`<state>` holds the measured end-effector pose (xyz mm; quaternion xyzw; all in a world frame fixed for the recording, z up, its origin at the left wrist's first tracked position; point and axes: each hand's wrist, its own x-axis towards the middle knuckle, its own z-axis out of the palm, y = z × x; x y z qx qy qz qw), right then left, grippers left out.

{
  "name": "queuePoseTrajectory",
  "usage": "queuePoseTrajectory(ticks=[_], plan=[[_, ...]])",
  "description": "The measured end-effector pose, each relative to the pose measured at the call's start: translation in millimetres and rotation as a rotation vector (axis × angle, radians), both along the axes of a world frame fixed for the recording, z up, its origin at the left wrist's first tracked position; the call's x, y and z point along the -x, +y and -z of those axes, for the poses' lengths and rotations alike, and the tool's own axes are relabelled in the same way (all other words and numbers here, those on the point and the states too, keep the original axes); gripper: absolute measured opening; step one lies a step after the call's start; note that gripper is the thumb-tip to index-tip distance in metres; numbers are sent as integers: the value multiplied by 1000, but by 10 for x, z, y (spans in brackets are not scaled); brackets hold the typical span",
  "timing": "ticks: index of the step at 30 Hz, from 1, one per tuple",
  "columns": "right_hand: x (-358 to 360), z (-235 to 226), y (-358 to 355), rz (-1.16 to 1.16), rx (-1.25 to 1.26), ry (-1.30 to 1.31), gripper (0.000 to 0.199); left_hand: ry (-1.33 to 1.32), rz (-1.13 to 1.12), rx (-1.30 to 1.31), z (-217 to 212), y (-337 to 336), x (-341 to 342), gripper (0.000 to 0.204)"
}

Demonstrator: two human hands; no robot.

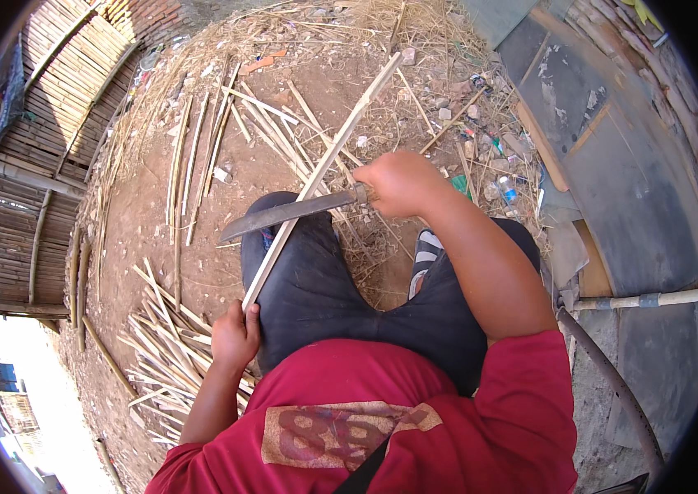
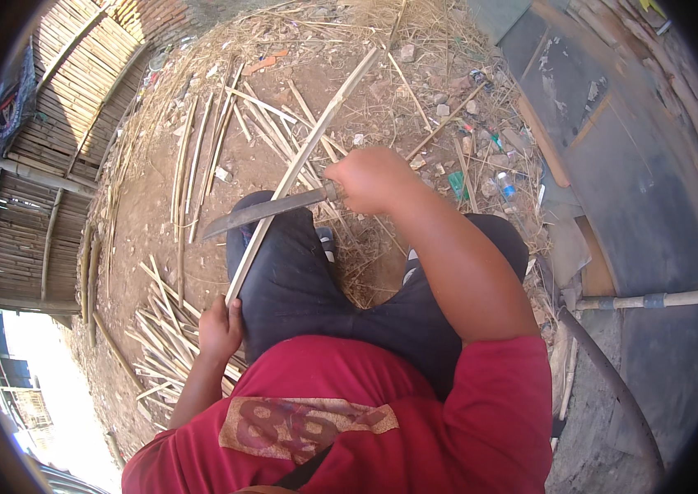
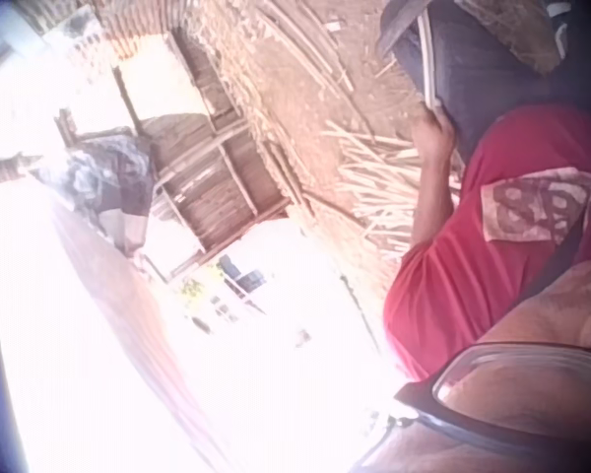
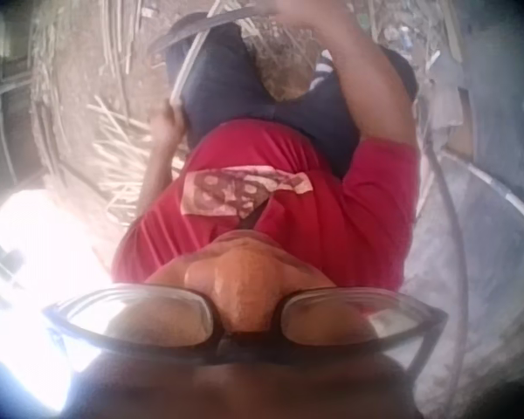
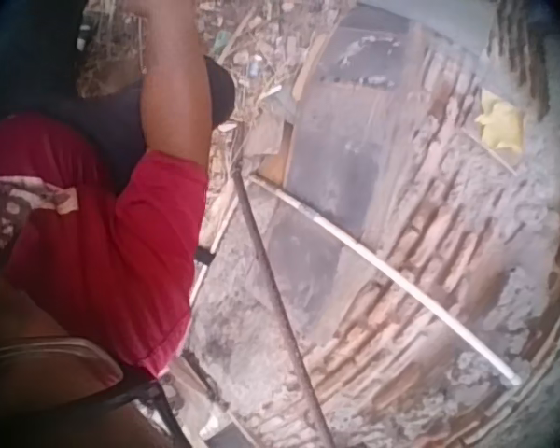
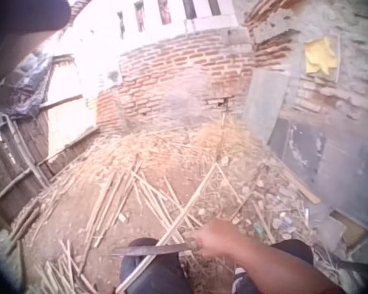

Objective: The person shaves a strip of bamboo using a large knife by drawing the blade along the length of the wood while holding it against their leg.

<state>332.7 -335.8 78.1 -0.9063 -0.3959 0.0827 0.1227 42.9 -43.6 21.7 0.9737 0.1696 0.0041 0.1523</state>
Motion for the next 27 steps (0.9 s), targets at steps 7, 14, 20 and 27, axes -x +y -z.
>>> queuePoseTrajectory(ticks=[7, 14, 20, 27], plan=[[-649, 440, -517, 581, -386, 84, 44, 3, 21, -25, -72, 18, -15, 40], [-21, 148, -91, 149, -177, 21, 29, 1, 10, -2, 16, 11, -1, 40], [-278, 214, -333, 227, -174, 58, 38, 7, 21, -24, -38, 38, -3, 38], [-598, 337, -615, 705, -374, 116, 45, -1, 23, -63, -64, 4, -21, 38]])
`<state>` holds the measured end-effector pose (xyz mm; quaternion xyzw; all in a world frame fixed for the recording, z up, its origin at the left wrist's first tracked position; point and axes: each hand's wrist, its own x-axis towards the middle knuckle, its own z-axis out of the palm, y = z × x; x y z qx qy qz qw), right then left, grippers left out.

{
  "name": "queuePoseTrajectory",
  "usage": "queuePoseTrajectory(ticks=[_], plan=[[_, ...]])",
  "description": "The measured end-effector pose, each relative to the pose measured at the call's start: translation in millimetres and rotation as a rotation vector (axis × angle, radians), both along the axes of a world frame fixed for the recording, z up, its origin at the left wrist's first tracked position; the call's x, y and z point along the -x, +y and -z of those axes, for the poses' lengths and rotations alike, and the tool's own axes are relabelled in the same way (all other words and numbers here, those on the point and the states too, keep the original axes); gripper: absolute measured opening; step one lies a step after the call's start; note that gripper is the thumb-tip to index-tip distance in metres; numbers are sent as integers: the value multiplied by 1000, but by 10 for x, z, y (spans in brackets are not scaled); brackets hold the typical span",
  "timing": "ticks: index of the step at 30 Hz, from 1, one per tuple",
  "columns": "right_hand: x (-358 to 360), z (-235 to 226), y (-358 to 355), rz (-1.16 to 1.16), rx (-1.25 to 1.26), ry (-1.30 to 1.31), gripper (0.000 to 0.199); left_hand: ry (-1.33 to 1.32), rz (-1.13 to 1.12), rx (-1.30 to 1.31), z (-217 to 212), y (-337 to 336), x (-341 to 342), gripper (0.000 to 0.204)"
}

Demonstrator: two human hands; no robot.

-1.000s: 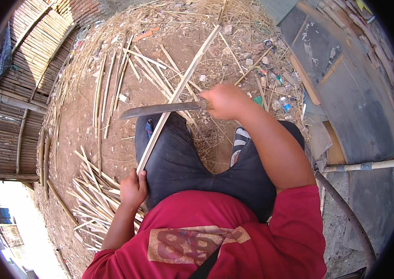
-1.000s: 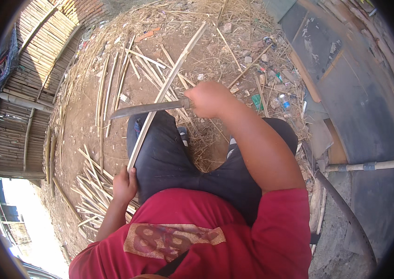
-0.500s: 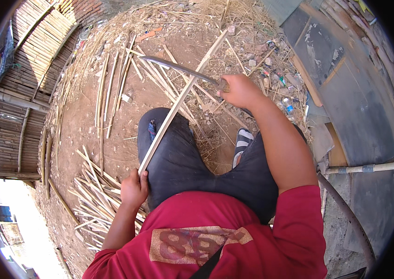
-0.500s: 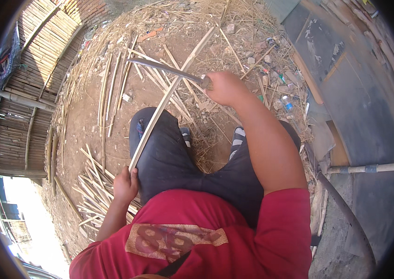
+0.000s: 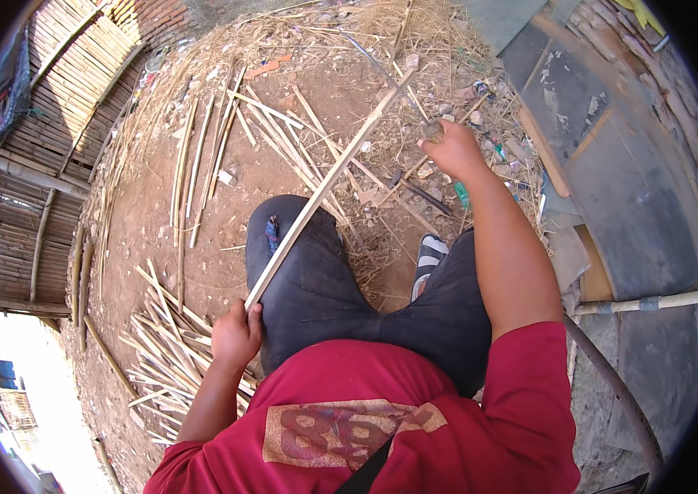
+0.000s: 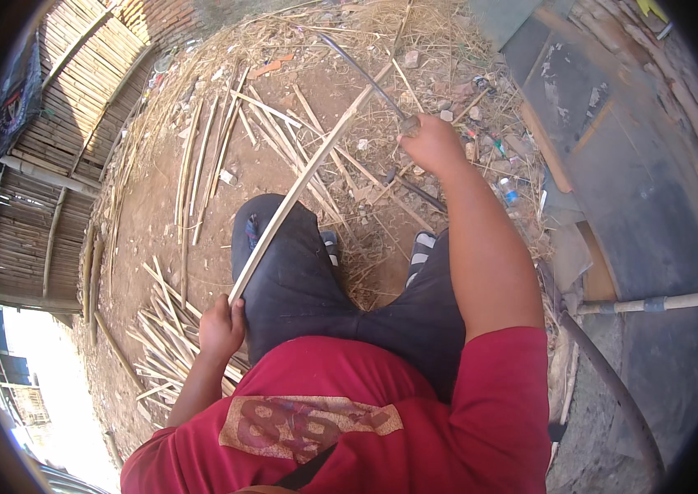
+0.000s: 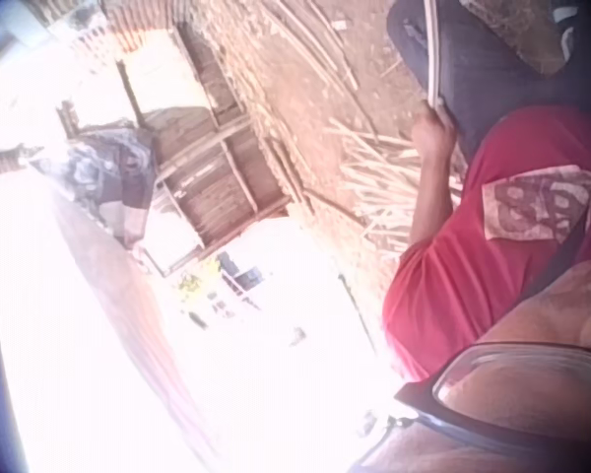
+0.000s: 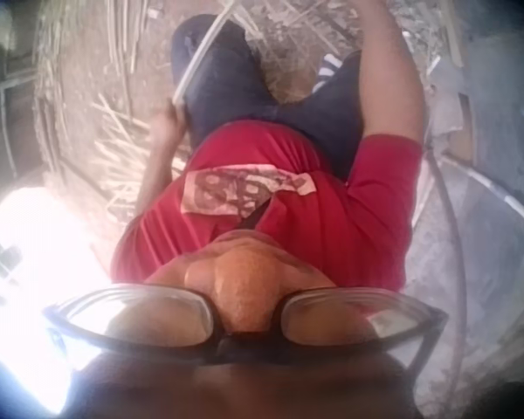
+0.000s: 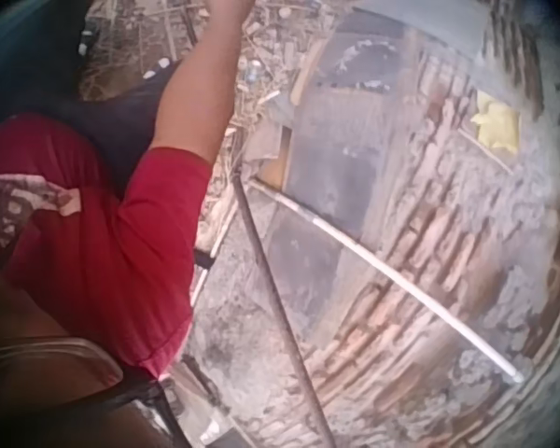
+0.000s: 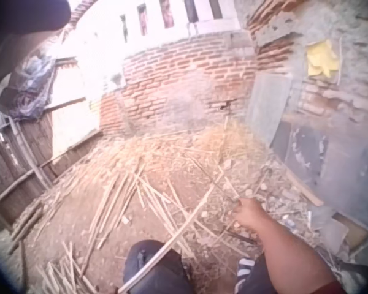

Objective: The person shaves a strip of bamboo using a large knife by drawing the blade along the length of the wood while holding it against their leg.

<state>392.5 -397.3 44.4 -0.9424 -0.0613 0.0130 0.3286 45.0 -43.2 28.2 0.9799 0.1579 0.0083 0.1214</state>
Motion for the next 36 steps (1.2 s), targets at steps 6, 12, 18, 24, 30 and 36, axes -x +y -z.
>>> queuePoseTrajectory(ticks=[6, 12, 18, 24, 30, 36], plan=[[434, -203, 275, -465, 193, -134, 30, -1, -10, 31, 75, -21, 10, 38], [427, -318, 386, -552, 267, -102, 29, -3, -34, 9, 30, -14, 45, 38], [47, -110, -23, -88, 48, -120, 45, -42, 5, -8, 113, 1, 5, 38], [451, -220, 352, -610, 206, -60, 29, -10, -21, -11, 185, 11, 32, 38], [235, -134, 251, -489, 152, -6, 29, -66, -23, -50, 137, -39, 35, 37], [-53, 34, -76, -99, 34, -101, 46, -22, -40, -75, 97, -13, 32, 36]])
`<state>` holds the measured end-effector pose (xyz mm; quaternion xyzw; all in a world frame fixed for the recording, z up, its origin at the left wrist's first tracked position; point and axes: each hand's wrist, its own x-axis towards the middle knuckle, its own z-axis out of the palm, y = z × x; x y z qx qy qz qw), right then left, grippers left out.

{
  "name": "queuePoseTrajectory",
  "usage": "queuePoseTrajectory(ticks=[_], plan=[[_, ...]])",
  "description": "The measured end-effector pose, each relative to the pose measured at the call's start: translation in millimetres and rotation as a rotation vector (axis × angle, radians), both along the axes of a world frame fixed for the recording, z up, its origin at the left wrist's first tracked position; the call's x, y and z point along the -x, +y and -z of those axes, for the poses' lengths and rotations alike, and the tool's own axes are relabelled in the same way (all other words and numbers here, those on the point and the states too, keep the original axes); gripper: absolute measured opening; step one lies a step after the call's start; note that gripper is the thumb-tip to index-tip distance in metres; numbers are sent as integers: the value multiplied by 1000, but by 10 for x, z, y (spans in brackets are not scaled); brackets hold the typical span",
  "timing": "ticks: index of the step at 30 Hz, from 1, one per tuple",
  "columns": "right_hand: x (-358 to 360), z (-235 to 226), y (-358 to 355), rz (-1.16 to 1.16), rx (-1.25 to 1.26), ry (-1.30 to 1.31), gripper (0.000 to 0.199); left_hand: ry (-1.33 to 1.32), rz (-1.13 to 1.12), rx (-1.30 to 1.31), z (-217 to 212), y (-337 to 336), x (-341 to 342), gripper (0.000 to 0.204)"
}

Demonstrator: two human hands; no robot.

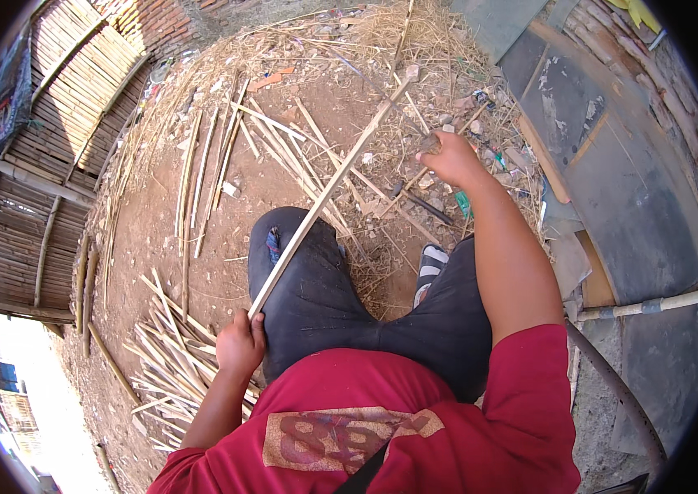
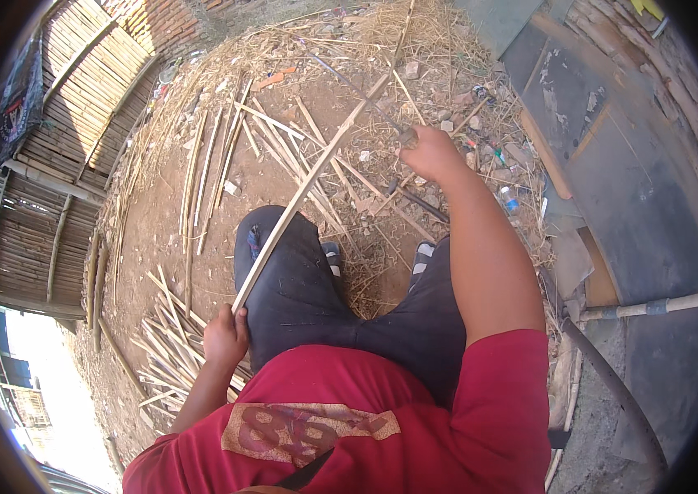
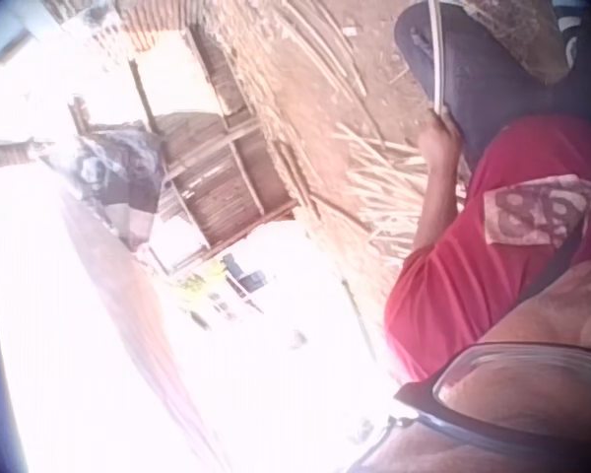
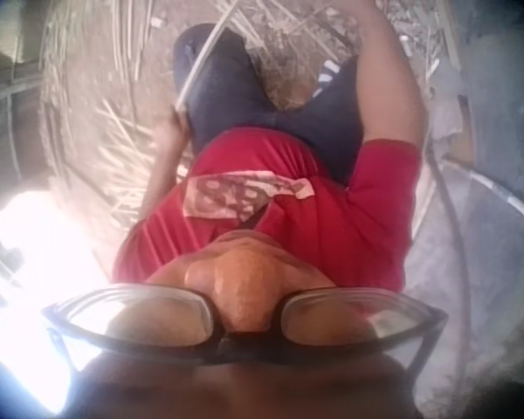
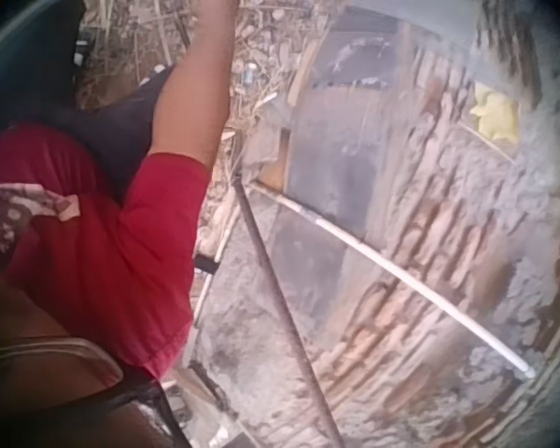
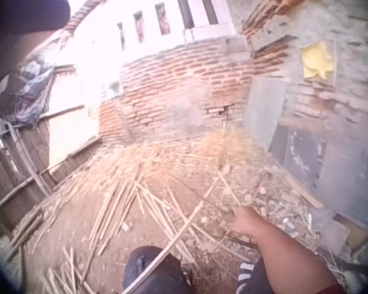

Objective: The person shaves a strip of bamboo using a large knife by drawing the blade along the length of the wood while holding it against their leg.

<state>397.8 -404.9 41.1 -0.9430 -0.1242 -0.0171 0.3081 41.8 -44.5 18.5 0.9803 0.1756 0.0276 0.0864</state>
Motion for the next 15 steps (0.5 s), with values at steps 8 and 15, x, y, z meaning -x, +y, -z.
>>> queuePoseTrajectory(ticks=[8, 15], plan=[[509, -263, 441, -516, 238, 55, 25, -9, 10, -24, 37, -4, 43, 38], [-141, -25, -34, 180, -195, 20, 72, 94, -53, 165, -223, 13, 69, 42]])
